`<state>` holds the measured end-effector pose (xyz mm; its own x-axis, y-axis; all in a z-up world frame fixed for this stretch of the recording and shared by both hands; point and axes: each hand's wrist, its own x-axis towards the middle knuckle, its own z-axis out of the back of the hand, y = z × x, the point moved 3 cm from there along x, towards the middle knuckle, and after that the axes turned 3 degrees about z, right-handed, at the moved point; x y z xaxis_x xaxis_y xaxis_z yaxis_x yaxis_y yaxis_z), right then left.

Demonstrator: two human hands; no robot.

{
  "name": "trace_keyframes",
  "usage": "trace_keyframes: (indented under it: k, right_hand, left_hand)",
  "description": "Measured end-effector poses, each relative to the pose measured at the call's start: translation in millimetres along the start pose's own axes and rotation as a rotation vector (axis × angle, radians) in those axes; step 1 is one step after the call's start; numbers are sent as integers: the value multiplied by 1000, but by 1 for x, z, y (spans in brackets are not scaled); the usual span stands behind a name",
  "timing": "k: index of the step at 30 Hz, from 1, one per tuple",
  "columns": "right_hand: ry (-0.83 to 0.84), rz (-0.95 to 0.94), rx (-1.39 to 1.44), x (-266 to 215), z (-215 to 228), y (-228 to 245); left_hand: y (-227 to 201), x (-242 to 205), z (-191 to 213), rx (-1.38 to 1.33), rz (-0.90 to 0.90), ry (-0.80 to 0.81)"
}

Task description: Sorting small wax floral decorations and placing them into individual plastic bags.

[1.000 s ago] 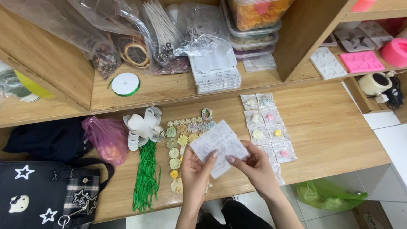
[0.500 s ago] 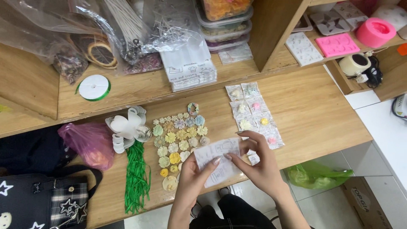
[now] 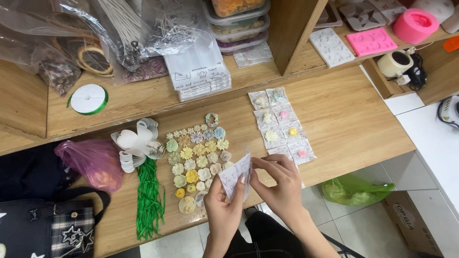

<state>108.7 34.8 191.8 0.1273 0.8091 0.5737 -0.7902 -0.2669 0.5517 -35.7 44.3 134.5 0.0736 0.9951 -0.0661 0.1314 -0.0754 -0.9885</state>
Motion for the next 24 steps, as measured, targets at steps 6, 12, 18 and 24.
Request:
trace_keyframes:
  k: [6, 12, 18, 24]
  right_hand:
    - [11, -140, 57, 3, 2, -14]
    - [104, -483, 696, -16, -13, -56]
    - [202, -612, 758, -7, -8, -51]
    - [302, -572, 739, -4, -7, -46]
  left_hand:
    - [7, 1, 1, -75, 8, -22]
    - [4, 16, 8, -271, 96, -45]
    - [37, 21, 20, -170, -9, -101]
    - [-18, 3, 5, 705, -563, -443]
